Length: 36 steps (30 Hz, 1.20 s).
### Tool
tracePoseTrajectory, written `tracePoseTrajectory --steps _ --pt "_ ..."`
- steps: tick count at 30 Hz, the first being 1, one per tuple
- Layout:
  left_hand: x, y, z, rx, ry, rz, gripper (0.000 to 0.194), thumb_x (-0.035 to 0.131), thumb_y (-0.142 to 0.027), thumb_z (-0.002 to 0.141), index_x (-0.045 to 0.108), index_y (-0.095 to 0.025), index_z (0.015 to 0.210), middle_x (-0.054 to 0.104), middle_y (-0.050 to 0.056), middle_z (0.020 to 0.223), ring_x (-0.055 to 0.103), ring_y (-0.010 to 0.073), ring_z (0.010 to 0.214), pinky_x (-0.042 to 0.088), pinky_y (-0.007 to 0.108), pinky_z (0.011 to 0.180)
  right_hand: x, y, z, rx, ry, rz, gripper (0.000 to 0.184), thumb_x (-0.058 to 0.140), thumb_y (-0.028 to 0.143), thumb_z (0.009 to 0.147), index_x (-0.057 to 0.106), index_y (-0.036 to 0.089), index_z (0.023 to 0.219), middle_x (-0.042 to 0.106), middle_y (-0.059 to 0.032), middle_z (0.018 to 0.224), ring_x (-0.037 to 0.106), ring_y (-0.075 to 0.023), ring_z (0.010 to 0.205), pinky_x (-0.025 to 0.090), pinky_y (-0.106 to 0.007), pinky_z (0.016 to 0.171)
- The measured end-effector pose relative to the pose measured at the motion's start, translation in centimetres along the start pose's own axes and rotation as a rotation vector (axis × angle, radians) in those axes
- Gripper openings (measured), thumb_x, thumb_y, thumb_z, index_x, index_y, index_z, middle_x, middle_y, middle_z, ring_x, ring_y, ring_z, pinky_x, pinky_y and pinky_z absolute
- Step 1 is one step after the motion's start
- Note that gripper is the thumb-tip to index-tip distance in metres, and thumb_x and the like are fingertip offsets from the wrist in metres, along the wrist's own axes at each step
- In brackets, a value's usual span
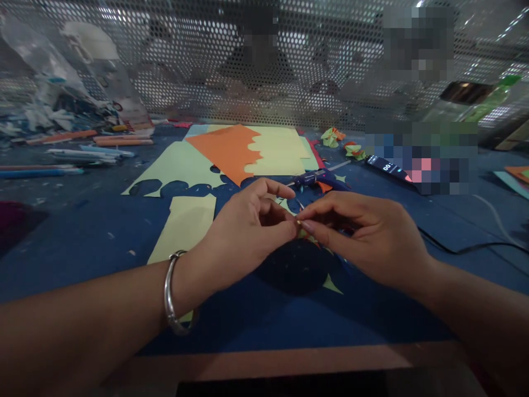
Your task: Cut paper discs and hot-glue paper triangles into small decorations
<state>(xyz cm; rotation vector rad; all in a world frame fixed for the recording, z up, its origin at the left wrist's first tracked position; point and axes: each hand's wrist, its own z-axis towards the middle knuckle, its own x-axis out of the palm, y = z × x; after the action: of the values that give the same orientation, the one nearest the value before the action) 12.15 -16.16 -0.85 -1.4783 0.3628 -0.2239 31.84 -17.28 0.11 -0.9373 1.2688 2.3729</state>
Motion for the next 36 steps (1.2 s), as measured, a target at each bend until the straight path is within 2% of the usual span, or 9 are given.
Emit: tracePoseTrajectory --steps 11,19,25,36 --pt "-0.51 0.55 0.15 0.038 0.025 0.072 0.034 0.069 -0.019 0.082 0.053 -0.024 0.11 0.069 -0.002 0.074 0.065 0.0156 0.07 0.048 0.028 0.062 -0.21 0.32 0.1 -0.018 0.055 -0.043 0.011 0.064 0.017 0.089 0.073 0.019 0.094 0.071 0.0003 0.083 0.061 -0.0095 0.066 0.049 -0.022 0.058" --pt "-0.59 0.04 -0.22 0.016 0.03 0.058 0.033 0.069 -0.02 0.083 0.054 -0.023 0.112 0.071 -0.001 0.075 0.068 0.0181 0.073 0.05 0.03 0.065 -0.41 0.23 0.15 -0.017 0.076 -0.056 0.01 0.063 0.015 0.089 0.073 0.018 0.091 0.071 0.001 0.081 0.062 -0.0086 0.065 0.048 -0.021 0.059" --pt "-0.36 -0.05 0.02 0.008 0.016 0.03 0.036 0.072 -0.019 0.08 0.053 -0.021 0.11 0.067 -0.002 0.074 0.066 0.0154 0.071 0.048 0.027 0.063 -0.33 0.4 0.13 -0.025 0.047 -0.062 0.008 0.064 0.015 0.088 0.072 0.018 0.089 0.07 0.0017 0.078 0.06 -0.0078 0.062 0.047 -0.021 0.056" --pt "-0.32 -0.33 -0.05 -0.051 -0.002 -0.048 0.028 0.074 -0.019 0.079 0.059 -0.019 0.103 0.067 -0.001 0.073 0.066 0.0141 0.072 0.048 0.025 0.063 -0.58 0.23 -0.05 -0.011 0.049 -0.057 0.01 0.064 0.016 0.089 0.072 0.019 0.093 0.07 0.0014 0.079 0.062 -0.0088 0.063 0.048 -0.021 0.056"
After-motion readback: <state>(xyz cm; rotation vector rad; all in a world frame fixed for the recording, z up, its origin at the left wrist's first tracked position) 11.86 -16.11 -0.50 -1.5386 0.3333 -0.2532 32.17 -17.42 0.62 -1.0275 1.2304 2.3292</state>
